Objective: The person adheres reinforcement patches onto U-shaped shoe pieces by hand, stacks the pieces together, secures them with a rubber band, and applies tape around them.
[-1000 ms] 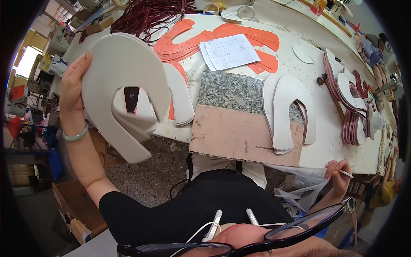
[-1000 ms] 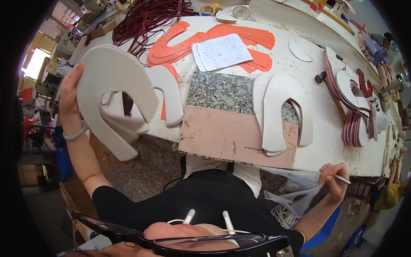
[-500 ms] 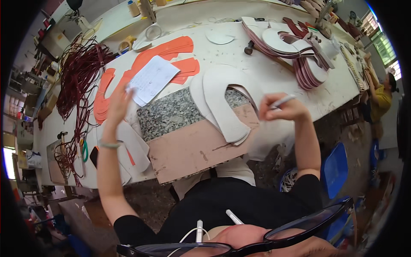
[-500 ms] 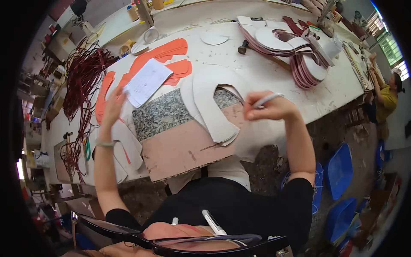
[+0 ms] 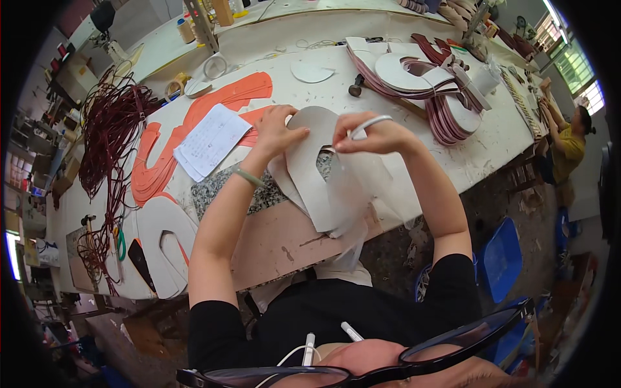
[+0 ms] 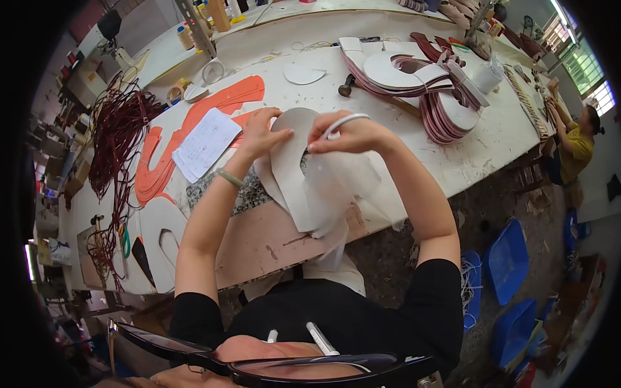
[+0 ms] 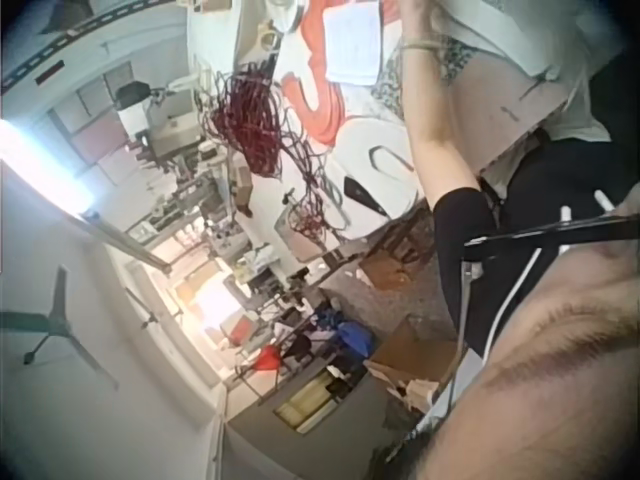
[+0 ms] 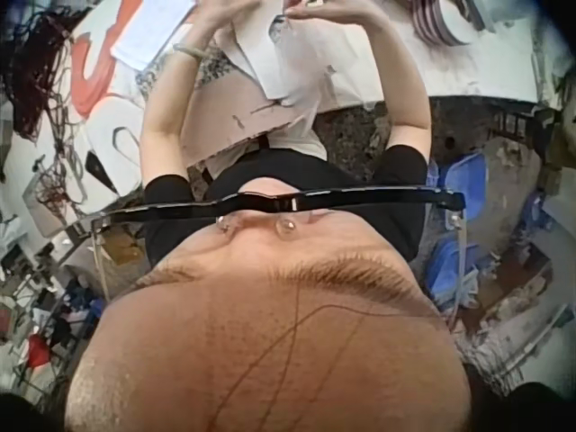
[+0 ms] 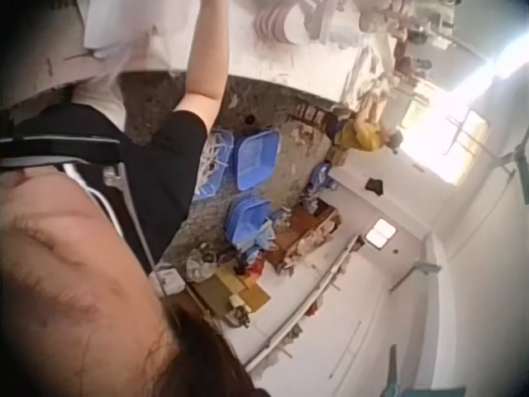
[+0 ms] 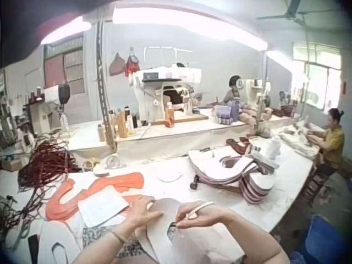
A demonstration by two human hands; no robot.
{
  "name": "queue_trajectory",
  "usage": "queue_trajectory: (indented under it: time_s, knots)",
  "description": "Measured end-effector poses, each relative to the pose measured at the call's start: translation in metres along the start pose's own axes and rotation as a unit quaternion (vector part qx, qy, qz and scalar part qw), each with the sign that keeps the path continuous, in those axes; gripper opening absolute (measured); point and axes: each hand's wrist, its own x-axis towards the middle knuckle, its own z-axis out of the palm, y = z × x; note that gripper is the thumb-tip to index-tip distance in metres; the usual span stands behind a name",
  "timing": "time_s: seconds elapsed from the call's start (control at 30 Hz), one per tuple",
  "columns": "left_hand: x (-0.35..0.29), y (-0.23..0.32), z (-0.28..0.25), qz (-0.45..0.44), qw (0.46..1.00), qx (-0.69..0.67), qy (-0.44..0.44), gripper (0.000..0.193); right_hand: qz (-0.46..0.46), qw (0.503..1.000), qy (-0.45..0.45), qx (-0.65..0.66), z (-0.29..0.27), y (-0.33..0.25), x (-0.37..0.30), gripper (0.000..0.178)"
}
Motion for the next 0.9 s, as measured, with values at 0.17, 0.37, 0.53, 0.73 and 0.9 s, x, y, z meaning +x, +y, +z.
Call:
queue_trajectory:
  time_s: [0.17, 0.37, 0.53, 0.73, 0.9]
  knots:
    - [-0.021, 0.056, -0.017, -0.076, 0.891, -0.447, -0.034, 0.035, 0.017, 0.996, 0.092, 0.013, -0.021, -0.004, 0.031, 0.021]
    - [-0.033, 0.082, -0.030, -0.066, 0.889, -0.453, 0.015, 0.038, 0.020, 0.992, 0.102, -0.075, -0.025, -0.026, 0.051, 0.023]
    - [-0.042, 0.087, -0.034, -0.072, 0.902, -0.423, 0.039, 0.038, -0.011, 0.984, 0.110, -0.140, -0.020, -0.036, 0.054, 0.019]
    - [-0.057, 0.088, -0.054, -0.113, 0.789, -0.604, 0.020, 0.032, -0.294, 0.831, 0.287, -0.375, 0.016, -0.035, 0.040, 0.024]
    - [-0.070, 0.075, -0.057, -0.155, 0.728, -0.667, -0.002, 0.025, -0.285, 0.863, 0.233, -0.347, 0.027, -0.045, 0.031, 0.030]
